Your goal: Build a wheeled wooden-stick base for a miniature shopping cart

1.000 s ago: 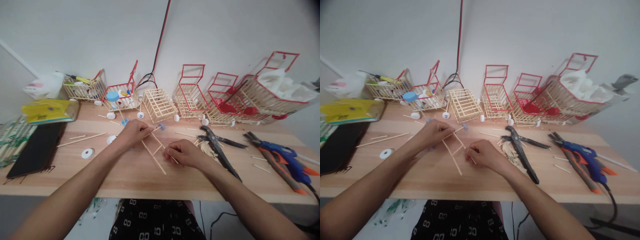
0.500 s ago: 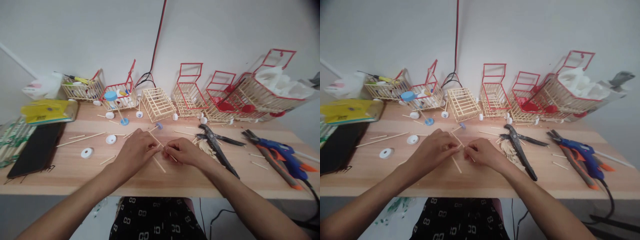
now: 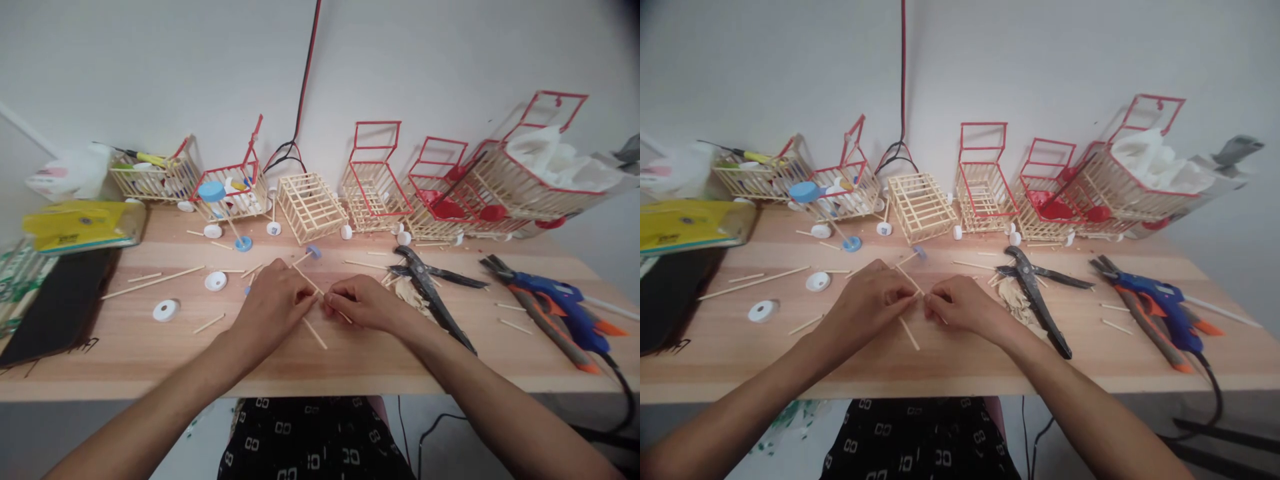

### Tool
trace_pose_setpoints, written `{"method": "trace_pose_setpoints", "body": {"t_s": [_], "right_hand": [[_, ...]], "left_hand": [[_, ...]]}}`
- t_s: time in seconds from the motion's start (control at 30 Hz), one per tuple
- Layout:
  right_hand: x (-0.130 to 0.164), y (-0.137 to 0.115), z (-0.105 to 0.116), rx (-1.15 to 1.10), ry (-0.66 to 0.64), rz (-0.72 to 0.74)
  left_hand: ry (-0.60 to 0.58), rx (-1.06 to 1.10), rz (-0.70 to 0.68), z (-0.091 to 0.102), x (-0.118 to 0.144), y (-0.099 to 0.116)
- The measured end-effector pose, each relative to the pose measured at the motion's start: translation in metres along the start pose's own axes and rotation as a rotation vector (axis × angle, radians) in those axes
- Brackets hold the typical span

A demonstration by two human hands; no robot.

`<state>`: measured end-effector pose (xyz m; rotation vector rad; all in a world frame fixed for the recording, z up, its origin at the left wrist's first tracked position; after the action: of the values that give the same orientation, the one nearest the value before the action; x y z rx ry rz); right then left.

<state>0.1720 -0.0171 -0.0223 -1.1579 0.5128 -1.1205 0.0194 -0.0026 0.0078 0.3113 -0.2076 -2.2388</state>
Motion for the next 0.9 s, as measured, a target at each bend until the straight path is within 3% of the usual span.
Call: {"method": "trace_pose_setpoints", "body": {"t_s": [0.43, 0.7, 0.8, 0.9], "right_hand": [[0.001, -0.003, 0.001, 0.019, -0.014, 0.008], [0.001, -0.003, 0.0, 0.03, 0.002, -0.002], [0.0, -0.002, 0.0, 0.017, 0.01, -0.011], [0.0, -0.001, -0.001, 0.0, 0.017, -0.031]], "left_hand": [[0.013, 0.011, 0.014, 0.002, 0.001, 0.002], [0.04, -0.032, -0.046, 0.0, 0.0, 0.003], [0.108, -0.067, -0.057, 0.011, 0.0, -0.003], [0.235, -0.075, 0.062, 0.029, -0.001, -0.02]]}}
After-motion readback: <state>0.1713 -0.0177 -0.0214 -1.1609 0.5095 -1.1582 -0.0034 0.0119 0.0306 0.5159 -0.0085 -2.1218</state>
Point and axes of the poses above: each hand's wrist, its own x-axis away from the middle knuckle, its own z-axis out of the back of the hand, y = z × x, the point moved 4 cm from there along -x, towards the middle knuckle, and after that the axes turned 15 degrees about -x, right-handed, at the moved point
